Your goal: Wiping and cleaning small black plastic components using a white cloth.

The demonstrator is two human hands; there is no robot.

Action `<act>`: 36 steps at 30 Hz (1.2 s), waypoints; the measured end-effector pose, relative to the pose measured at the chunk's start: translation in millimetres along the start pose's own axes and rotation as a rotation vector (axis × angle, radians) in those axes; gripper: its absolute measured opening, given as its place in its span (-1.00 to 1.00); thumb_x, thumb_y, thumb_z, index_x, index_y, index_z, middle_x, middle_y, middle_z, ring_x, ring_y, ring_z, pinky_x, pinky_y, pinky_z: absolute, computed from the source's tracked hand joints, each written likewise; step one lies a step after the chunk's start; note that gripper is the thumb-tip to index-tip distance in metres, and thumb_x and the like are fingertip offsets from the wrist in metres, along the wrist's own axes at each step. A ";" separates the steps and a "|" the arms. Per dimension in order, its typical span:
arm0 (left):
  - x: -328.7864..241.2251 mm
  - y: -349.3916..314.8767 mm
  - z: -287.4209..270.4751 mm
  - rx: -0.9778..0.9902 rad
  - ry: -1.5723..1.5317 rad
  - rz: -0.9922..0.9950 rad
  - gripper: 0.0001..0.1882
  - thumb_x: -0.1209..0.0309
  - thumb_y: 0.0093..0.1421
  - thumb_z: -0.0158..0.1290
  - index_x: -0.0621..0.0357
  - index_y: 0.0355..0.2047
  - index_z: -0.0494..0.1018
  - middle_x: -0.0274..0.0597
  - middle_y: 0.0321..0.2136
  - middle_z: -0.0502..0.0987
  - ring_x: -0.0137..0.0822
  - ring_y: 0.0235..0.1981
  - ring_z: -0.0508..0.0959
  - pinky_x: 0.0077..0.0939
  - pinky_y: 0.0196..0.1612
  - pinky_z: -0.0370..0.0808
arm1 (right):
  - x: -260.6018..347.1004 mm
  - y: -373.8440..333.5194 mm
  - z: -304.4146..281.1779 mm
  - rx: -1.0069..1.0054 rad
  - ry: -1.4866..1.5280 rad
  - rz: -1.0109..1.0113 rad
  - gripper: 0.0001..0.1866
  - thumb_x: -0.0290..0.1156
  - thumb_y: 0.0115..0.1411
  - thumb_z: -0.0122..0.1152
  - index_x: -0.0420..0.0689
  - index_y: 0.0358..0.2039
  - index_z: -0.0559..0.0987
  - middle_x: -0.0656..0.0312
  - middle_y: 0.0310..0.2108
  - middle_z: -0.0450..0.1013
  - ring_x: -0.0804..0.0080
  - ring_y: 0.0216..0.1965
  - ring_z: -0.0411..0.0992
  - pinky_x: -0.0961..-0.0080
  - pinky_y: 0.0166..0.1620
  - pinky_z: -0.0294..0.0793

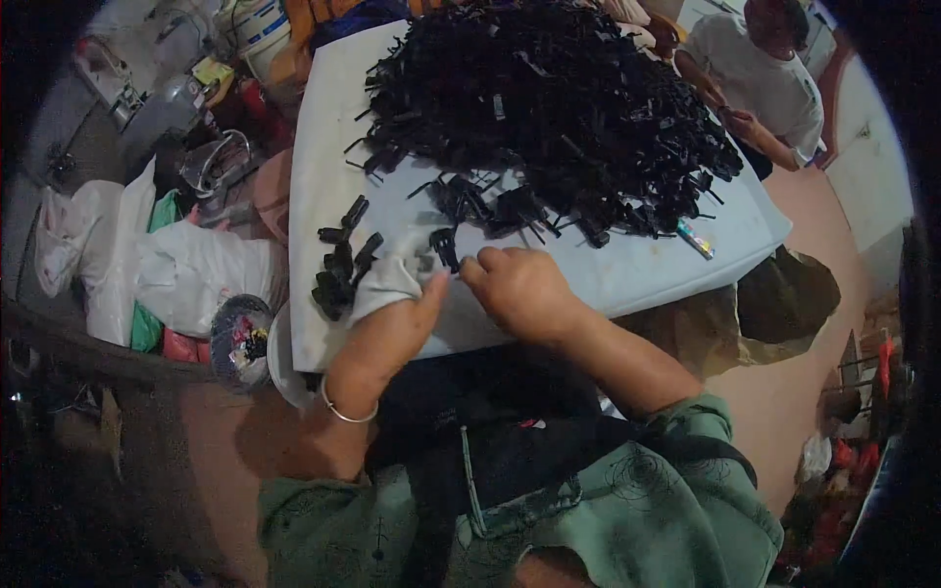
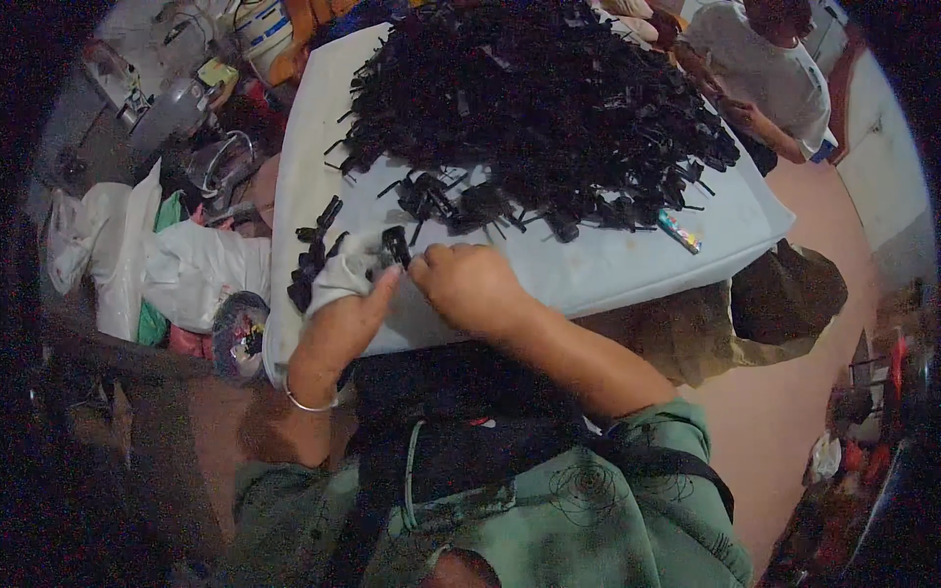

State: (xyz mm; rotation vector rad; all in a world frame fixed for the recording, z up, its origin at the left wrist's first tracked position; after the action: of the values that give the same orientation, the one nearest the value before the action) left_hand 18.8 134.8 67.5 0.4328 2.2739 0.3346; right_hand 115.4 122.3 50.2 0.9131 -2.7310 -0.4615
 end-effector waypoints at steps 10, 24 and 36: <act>-1.3 -14.8 22.9 0.167 0.119 -0.036 -0.70 0.42 -0.01 0.05 0.23 -0.24 0.33 -0.01 -0.46 0.46 -0.15 -0.43 0.49 -0.43 -0.32 0.42 | 31.0 -18.6 -7.2 0.011 -0.118 -0.168 -0.87 -0.39 -0.12 0.01 -0.10 -0.50 0.43 0.25 -0.59 0.32 0.33 -0.55 0.40 0.38 -0.54 0.38; -3.0 -37.2 46.3 0.254 -0.821 -0.220 -0.72 0.56 0.04 0.01 0.27 -0.20 0.31 -0.31 -0.39 0.43 -0.55 -0.41 0.40 -0.69 -0.34 0.37 | -33.4 -23.7 3.9 -0.139 1.009 0.297 -0.79 -0.34 0.05 0.16 -0.20 -0.52 0.39 0.29 -0.68 0.23 0.62 -0.62 0.18 0.62 -0.56 0.20; 6.1 -41.3 32.7 0.068 -0.259 -0.120 -0.82 0.49 0.04 -0.01 0.25 -0.31 0.38 -0.20 -0.48 0.45 -0.34 -0.51 0.46 -0.52 -0.43 0.41 | -7.5 -23.7 15.2 0.002 0.991 0.255 -0.74 -0.31 0.17 -0.04 -0.26 -0.51 0.40 0.01 -0.68 0.29 0.34 -0.69 0.17 0.40 -0.54 0.25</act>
State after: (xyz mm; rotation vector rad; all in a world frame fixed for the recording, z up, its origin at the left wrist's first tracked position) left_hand 30.9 103.2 26.8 0.3509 2.0504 0.1325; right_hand 129.5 112.3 26.7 0.5484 -1.8783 0.0586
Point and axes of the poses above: each hand's wrist, its own y-axis towards the middle knuckle, its own z-axis out of the palm, x = y × z, the point moved 10 cm from there along y, towards the middle knuckle
